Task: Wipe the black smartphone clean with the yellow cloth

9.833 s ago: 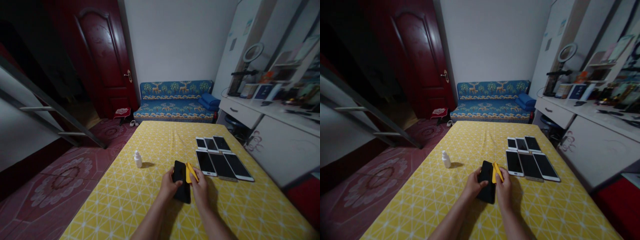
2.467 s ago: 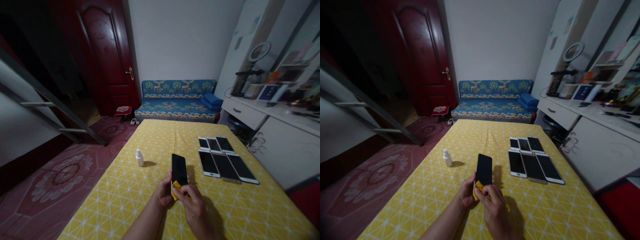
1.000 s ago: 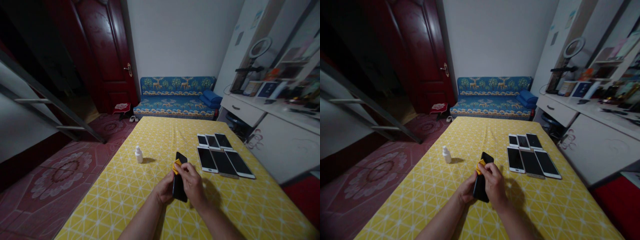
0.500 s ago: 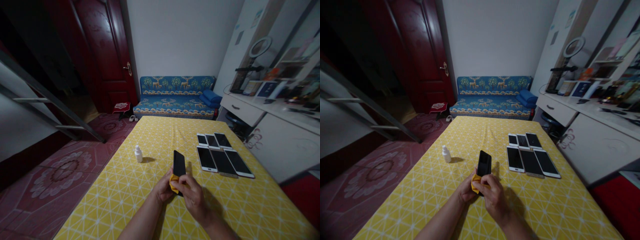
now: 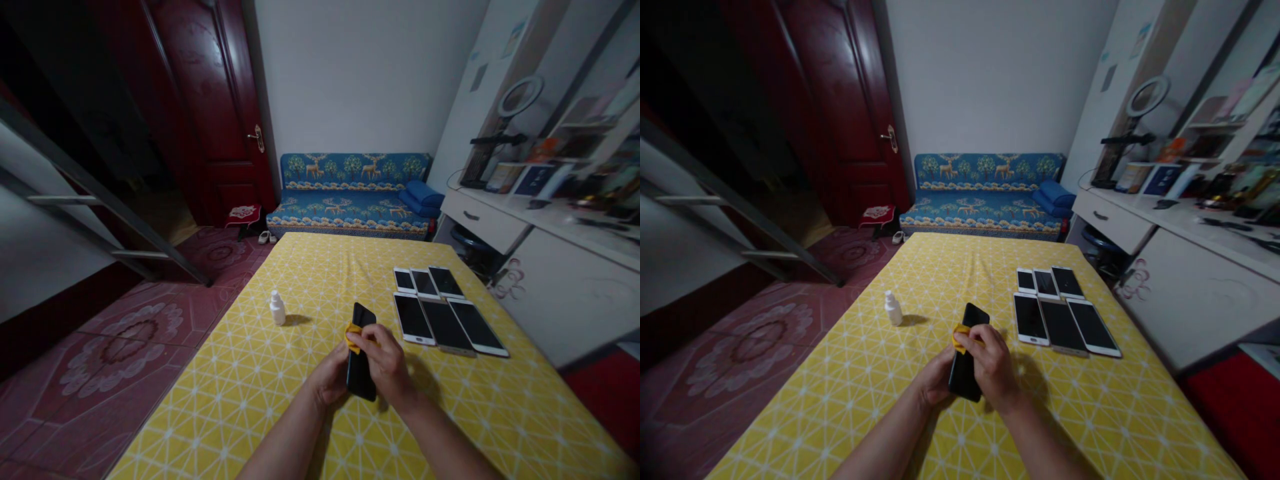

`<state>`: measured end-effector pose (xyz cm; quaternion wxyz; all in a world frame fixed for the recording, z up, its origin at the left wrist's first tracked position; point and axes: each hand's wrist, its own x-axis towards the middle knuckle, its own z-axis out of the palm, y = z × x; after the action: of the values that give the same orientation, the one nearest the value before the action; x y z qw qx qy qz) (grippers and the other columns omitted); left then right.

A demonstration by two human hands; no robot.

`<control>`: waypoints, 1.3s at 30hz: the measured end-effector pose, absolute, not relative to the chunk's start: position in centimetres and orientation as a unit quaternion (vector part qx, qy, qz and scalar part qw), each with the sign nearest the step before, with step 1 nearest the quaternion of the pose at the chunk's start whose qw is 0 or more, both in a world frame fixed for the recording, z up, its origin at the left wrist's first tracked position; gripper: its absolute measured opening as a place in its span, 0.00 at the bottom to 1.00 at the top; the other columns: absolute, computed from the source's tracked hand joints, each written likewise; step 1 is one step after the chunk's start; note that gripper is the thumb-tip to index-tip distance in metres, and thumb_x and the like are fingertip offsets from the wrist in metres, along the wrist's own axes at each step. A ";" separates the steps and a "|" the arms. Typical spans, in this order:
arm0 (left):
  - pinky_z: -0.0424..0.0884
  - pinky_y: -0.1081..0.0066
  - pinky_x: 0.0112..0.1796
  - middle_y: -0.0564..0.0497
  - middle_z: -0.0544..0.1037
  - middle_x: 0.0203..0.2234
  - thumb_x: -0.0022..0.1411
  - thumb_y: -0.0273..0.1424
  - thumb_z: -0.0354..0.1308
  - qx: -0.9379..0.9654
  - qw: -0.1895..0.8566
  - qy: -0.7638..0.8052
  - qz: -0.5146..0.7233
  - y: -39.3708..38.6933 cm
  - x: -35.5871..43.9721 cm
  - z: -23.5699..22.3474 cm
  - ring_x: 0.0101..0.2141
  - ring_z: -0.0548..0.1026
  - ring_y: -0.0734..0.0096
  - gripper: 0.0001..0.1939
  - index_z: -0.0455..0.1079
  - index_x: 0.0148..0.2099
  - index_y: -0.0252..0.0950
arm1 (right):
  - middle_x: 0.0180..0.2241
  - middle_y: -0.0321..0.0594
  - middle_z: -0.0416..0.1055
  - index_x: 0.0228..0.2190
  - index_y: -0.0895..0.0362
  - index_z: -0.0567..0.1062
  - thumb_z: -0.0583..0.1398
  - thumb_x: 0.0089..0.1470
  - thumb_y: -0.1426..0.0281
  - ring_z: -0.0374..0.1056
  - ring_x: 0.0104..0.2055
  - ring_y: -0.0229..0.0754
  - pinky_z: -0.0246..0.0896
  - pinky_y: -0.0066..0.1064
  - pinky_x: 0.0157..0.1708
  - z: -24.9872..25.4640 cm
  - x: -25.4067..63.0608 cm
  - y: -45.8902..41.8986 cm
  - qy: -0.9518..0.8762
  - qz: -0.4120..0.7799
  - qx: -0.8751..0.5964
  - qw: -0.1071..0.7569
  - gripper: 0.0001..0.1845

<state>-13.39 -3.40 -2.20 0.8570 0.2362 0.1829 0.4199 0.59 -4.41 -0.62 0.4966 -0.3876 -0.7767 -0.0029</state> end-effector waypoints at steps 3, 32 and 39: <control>0.71 0.66 0.41 0.48 0.78 0.33 0.58 0.42 0.65 0.249 0.867 0.178 0.393 -3.5 -13.5 -2.4 0.34 0.77 0.65 0.17 0.73 0.44 0.36 | 0.36 0.40 0.66 0.51 0.45 0.76 0.52 0.61 0.82 0.66 0.40 0.41 0.65 0.34 0.39 -0.4 0.7 -3.5 -0.754 0.008 -0.417 0.507 0.26; 0.71 0.79 0.27 0.50 0.79 0.37 0.60 0.29 0.64 0.240 0.859 0.133 0.431 -2.5 -14.1 -2.9 0.26 0.75 0.78 0.25 0.67 0.60 0.38 | 0.32 0.40 0.68 0.47 0.52 0.79 0.49 0.62 0.78 0.67 0.34 0.39 0.66 0.29 0.35 -0.9 2.6 -4.0 -0.729 0.014 -0.533 0.429 0.23; 0.77 0.76 0.31 0.49 0.79 0.41 0.58 0.26 0.65 0.206 0.839 0.150 0.480 -2.2 -14.5 -2.7 0.32 0.80 0.73 0.28 0.65 0.60 0.37 | 0.32 0.38 0.68 0.50 0.46 0.76 0.50 0.61 0.79 0.66 0.34 0.39 0.65 0.29 0.36 -2.5 1.7 -6.9 -0.743 0.020 -0.530 0.408 0.25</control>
<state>-14.46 -2.19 -2.70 0.8394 0.2065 0.1500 0.4798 1.66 -6.87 -2.46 0.4082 -0.5298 -0.7432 0.0201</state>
